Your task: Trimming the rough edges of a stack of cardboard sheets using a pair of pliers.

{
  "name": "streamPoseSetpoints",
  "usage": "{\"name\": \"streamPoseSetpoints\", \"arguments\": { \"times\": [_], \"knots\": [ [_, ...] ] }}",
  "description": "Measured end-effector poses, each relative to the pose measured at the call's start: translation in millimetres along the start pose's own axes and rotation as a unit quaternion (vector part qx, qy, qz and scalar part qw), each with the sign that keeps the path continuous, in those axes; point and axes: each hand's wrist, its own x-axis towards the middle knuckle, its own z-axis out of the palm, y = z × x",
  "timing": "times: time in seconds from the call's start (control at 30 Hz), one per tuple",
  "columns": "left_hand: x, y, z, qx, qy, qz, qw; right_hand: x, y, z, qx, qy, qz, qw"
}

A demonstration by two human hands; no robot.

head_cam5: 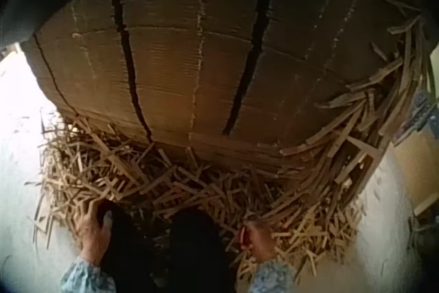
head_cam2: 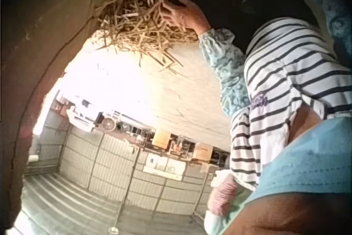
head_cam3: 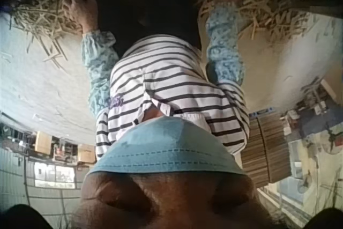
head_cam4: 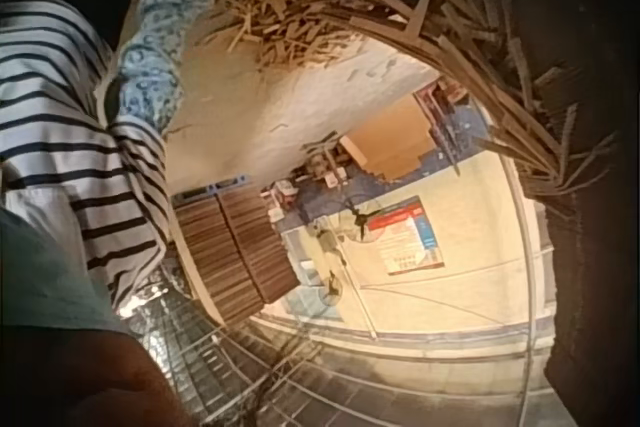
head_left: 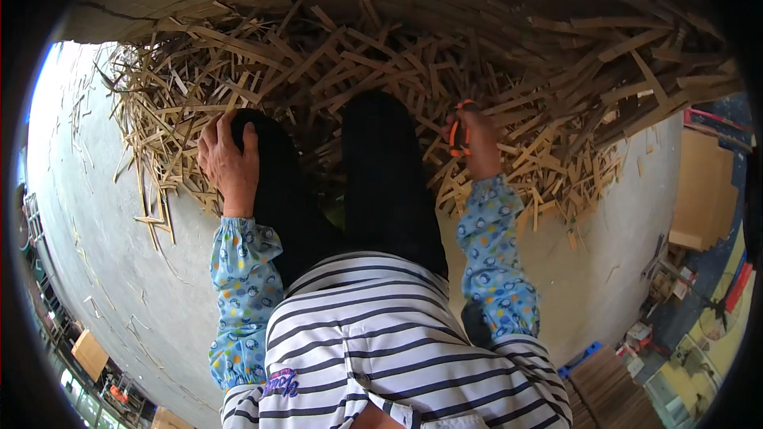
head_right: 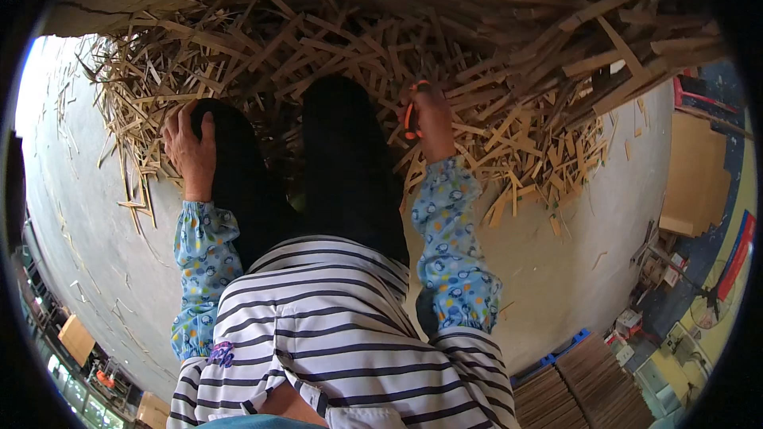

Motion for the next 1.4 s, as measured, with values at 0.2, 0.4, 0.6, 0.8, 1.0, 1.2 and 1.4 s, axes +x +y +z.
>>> {"name": "streamPoseSetpoints", "arguments": {
  "times": [0.2,0.4,0.6,0.8,1.0,1.2,1.4],
  "knots": [
    [0.0,2.9,-2.2,0.008,-0.014,-0.005,1.000,16.8,-55.4,6.5,-0.023,0.018,-0.079,0.996],
    [2.3,4.6,-1.7,0.013,-0.017,-0.015,1.000,52.6,-105.4,4.1,-0.048,0.038,-0.084,0.995],
    [-1.9,-5.1,-3.4,0.024,-0.009,-0.016,1.000,51.0,-72.9,-18.2,-0.137,0.038,-0.198,0.970],
    [2.5,4.8,1.5,0.010,-0.021,-0.011,1.000,44.5,12.4,-161.0,-0.377,0.151,-0.225,0.886],
    [3.5,5.2,-1.5,0.012,-0.010,-0.010,1.000,-1.8,-47.0,-11.7,-0.045,-0.023,-0.047,0.998],
    [1.1,-3.2,-1.0,0.002,-0.010,-0.019,1.000,63.1,-84.3,23.3,0.022,-0.098,-0.061,0.993],
    [-0.2,-8.7,-2.0,0.004,0.000,-0.019,1.000,66.9,-87.4,37.9,0.096,-0.076,-0.028,0.992]
  ]
}}
